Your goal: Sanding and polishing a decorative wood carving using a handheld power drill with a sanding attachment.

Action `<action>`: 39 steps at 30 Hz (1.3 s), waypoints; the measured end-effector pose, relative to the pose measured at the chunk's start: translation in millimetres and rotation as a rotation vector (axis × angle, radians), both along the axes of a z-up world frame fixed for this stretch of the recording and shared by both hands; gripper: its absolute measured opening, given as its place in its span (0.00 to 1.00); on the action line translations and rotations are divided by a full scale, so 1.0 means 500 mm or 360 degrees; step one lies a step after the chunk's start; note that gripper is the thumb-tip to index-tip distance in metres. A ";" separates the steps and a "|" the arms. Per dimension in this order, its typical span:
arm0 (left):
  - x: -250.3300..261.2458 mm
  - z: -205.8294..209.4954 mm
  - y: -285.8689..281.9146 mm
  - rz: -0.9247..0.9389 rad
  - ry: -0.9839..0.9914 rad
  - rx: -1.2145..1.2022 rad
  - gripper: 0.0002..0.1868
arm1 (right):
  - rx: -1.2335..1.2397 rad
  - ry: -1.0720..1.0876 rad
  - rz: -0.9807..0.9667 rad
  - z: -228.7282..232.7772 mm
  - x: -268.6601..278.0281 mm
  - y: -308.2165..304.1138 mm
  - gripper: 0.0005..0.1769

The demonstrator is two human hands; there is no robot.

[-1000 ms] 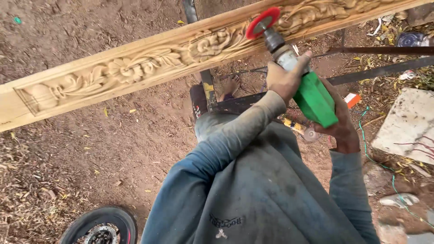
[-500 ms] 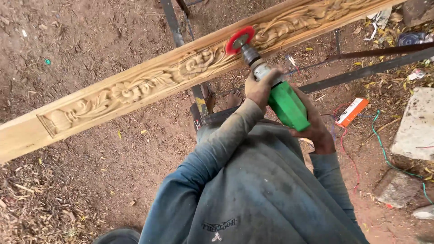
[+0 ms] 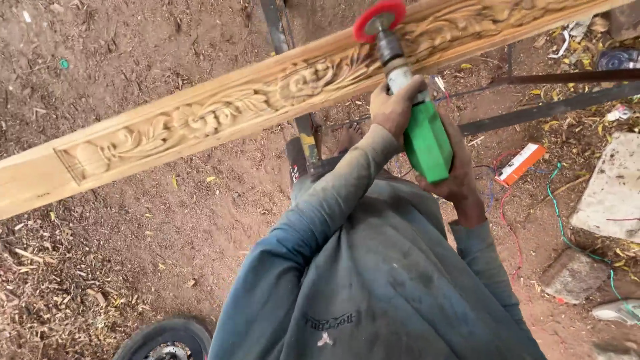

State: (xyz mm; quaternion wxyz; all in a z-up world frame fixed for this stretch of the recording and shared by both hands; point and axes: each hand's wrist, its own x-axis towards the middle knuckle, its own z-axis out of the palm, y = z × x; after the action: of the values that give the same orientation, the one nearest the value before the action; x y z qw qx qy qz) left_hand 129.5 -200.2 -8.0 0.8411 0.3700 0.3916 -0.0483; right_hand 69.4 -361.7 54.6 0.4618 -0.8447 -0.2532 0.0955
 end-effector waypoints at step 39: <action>-0.009 0.008 0.020 0.0045 0.0034 0.0241 0.20 | -0.0152 0.0301 0.0229 0.078 0.072 0.010 0.62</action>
State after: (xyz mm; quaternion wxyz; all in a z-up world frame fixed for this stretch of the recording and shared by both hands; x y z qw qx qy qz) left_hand 124.8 -190.1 -4.2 0.8070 0.4264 0.4084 -0.0107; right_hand 105.4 -356.6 93.5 0.4348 -0.8325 -0.2636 0.2197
